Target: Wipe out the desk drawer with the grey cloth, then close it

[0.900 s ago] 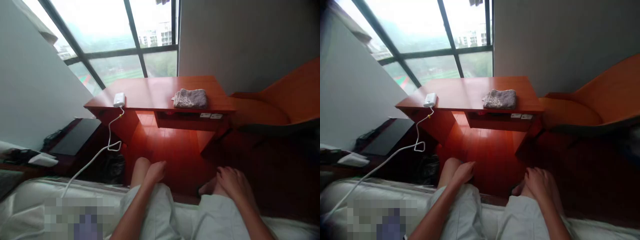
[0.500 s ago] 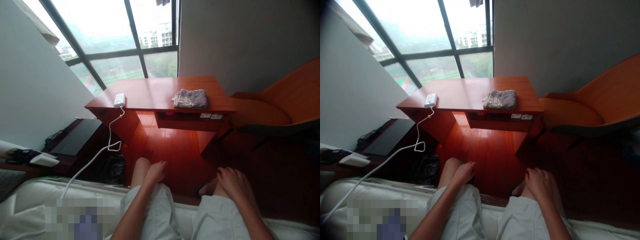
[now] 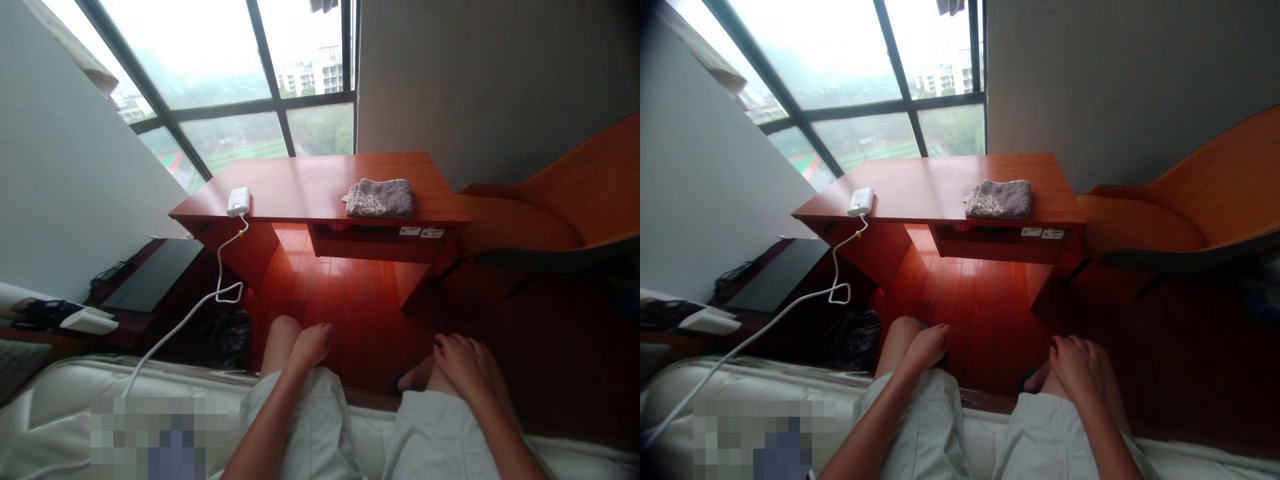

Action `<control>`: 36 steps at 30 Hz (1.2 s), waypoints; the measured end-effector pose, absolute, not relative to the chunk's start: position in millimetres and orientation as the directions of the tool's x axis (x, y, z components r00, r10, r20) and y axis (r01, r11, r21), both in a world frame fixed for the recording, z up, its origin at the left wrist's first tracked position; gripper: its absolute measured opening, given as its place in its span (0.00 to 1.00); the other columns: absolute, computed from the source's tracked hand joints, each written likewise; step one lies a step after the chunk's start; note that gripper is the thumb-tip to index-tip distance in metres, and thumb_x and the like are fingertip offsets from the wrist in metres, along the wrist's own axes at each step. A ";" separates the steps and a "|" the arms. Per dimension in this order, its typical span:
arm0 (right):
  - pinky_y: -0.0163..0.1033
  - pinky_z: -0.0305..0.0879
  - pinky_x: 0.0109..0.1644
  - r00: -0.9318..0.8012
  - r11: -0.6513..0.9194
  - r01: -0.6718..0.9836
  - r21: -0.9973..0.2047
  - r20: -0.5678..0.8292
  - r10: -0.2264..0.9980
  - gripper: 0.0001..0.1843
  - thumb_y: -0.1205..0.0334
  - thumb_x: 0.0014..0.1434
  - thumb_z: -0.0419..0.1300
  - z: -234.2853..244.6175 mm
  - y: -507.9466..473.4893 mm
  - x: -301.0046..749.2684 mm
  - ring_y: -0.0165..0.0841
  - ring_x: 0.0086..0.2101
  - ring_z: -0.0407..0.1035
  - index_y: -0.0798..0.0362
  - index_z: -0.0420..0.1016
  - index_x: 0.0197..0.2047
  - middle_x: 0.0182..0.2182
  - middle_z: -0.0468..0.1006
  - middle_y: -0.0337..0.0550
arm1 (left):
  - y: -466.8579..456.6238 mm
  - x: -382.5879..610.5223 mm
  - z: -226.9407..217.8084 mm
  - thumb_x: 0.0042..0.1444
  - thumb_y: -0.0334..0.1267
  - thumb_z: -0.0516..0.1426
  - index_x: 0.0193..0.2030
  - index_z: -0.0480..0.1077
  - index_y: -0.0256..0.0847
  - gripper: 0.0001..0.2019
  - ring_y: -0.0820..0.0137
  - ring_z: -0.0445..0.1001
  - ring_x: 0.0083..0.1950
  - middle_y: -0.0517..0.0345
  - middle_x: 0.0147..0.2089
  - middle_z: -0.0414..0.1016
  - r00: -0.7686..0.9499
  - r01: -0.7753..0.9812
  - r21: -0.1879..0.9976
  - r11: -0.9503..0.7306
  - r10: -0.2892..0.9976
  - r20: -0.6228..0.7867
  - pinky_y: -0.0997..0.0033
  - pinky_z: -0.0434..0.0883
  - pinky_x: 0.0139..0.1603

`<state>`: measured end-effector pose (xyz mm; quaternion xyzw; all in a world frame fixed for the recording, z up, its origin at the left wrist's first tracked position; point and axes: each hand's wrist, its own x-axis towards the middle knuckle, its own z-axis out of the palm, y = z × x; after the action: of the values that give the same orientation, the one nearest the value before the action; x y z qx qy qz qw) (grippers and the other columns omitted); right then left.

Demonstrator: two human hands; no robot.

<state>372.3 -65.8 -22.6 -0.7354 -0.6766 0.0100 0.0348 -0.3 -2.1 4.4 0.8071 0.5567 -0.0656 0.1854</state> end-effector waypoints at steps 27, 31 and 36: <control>0.51 0.55 0.57 0.050 -0.052 0.994 -0.097 -0.026 0.998 0.19 0.62 0.62 0.47 -45.0 -63.7 388.1 0.43 0.50 0.73 0.51 0.78 0.46 0.44 0.84 0.48 | -1.5 2.8 9.7 0.62 0.29 0.49 0.49 0.72 0.42 0.14 0.60 0.79 0.49 0.48 0.48 0.79 0.347 0.929 0.250 -0.272 0.873 -0.342 0.66 0.70 0.48; 0.53 0.56 0.54 0.078 -0.081 0.992 -0.096 -0.032 0.996 0.18 0.61 0.61 0.48 -49.3 -55.7 386.7 0.45 0.45 0.74 0.52 0.78 0.42 0.39 0.84 0.53 | -1.1 2.3 8.8 0.60 0.28 0.49 0.49 0.72 0.42 0.15 0.60 0.78 0.49 0.48 0.49 0.79 0.346 0.925 0.279 -0.257 0.875 -0.338 0.66 0.70 0.49; 0.58 0.59 0.57 0.259 -0.348 0.690 -0.635 -0.232 0.938 0.09 0.61 0.53 0.57 -42.0 -26.0 376.6 0.47 0.44 0.75 0.51 0.78 0.36 0.39 0.84 0.54 | 8.2 3.9 4.9 0.58 0.28 0.50 0.48 0.73 0.42 0.16 0.61 0.78 0.48 0.50 0.47 0.80 0.350 0.907 0.348 -0.237 0.885 -0.308 0.67 0.69 0.48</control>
<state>376.6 -26.0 -42.0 -0.7654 -0.5315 0.2966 0.2090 3.9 8.2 4.9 0.7862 0.5696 -0.0232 0.2384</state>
